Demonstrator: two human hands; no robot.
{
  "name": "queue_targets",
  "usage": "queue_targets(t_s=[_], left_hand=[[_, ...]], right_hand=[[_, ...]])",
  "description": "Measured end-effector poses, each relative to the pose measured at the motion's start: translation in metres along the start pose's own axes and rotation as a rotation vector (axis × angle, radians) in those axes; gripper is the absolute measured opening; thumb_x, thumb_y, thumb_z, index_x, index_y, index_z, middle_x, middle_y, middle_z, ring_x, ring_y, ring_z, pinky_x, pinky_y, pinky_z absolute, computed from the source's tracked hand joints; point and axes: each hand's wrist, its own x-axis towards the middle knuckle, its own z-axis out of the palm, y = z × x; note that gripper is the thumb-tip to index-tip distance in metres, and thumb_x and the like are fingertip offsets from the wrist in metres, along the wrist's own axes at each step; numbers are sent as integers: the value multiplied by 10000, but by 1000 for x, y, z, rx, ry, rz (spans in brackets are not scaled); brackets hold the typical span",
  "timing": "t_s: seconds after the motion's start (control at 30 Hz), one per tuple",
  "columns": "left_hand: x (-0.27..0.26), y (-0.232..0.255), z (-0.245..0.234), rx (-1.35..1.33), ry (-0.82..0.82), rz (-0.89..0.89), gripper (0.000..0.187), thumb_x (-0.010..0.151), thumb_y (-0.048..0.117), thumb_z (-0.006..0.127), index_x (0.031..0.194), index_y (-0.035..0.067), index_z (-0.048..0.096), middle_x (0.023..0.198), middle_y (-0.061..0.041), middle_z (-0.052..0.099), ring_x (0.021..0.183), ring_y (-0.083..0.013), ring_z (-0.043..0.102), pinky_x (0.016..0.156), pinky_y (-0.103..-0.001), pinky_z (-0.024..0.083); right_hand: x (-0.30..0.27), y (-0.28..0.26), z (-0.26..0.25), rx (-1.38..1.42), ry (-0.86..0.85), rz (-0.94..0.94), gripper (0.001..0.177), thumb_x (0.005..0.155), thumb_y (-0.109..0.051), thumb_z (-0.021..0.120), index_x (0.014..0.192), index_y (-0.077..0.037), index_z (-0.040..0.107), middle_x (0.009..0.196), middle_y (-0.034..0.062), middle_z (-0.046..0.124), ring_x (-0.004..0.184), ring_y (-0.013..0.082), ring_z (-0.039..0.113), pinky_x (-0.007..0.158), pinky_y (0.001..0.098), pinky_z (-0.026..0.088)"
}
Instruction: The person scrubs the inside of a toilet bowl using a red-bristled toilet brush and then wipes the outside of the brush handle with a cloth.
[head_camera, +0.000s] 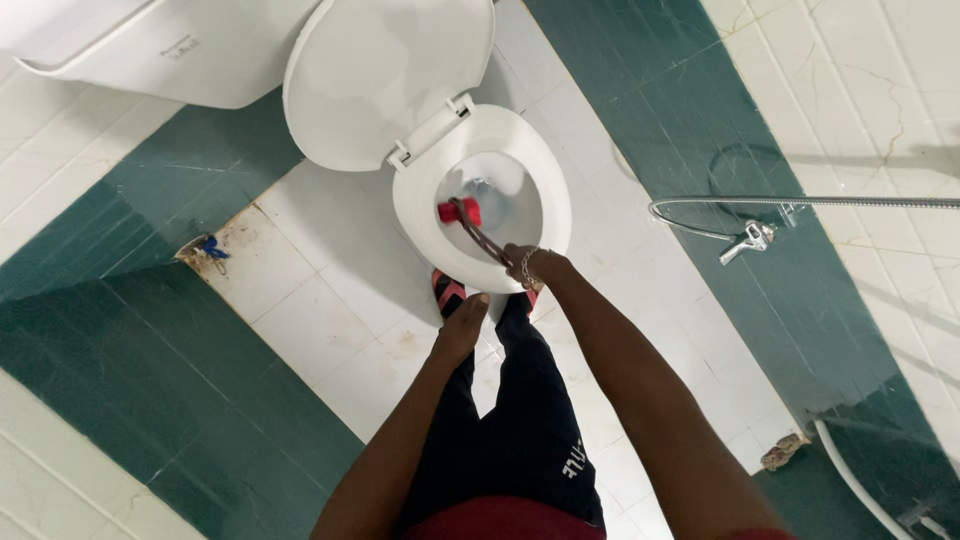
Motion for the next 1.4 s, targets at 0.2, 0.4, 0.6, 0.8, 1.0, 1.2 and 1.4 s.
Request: queue_targets(t_s=[0.2, 0.4, 0.6, 0.8, 1.0, 1.2, 1.4], left_hand=[[5, -20, 21, -49, 13, 52, 561, 1042, 470, 464, 1343, 19, 605, 1242, -174, 699, 1191, -283, 646, 1031, -353, 462], [-9, 2, 40, -102, 44, -16, 592, 1041, 508, 429, 1390, 53, 576, 1317, -171, 669, 1248, -280, 615, 1055, -353, 442], [-15, 22, 55, -156, 102, -71, 678, 1013, 590, 413, 1409, 66, 579, 1368, -168, 652, 1302, -298, 582, 1092, -365, 406], [-5, -1, 98, -188, 152, -2, 661, 1024, 567, 435, 1419, 56, 576, 1381, -194, 619, 1311, -329, 553, 1086, -379, 412], [8, -7, 117, -340, 166, 88, 672, 1017, 575, 428, 1365, 26, 596, 1248, -175, 686, 1156, -302, 626, 1013, -384, 464], [18, -12, 116, -436, 164, -25, 732, 1023, 605, 425, 1345, -28, 602, 1267, -153, 658, 1169, -255, 599, 1033, -378, 446], [37, -20, 151, -641, 146, 92, 790, 970, 627, 503, 1433, -14, 484, 1398, -120, 568, 1264, -230, 557, 1089, -370, 427]], right_hand=[[37, 98, 12, -710, 202, -168, 339, 927, -134, 571, 1257, -141, 648, 1070, 132, 730, 968, 326, 731, 763, 511, 575], [29, 12, -24, -719, 274, -276, 282, 918, -116, 576, 1149, -127, 739, 1097, 151, 736, 993, 333, 732, 758, 490, 590], [-12, 37, -38, -505, 91, -196, 287, 951, -185, 598, 1226, -127, 656, 1069, 144, 728, 961, 322, 723, 773, 496, 561], [-24, 60, -57, -1027, 140, -94, 280, 885, -198, 702, 1140, -100, 766, 1022, 109, 753, 941, 288, 740, 766, 478, 606], [-22, 40, -19, -842, 220, -253, 278, 885, -150, 671, 1137, -72, 759, 1038, 176, 756, 953, 344, 752, 769, 488, 598], [-59, 18, -44, -871, 247, -6, 298, 884, -155, 722, 1169, -69, 730, 1059, 122, 771, 957, 274, 776, 745, 418, 631], [-32, 17, -75, -781, 588, 29, 482, 773, -196, 853, 1184, -14, 681, 1148, 123, 671, 921, 244, 755, 642, 348, 633]])
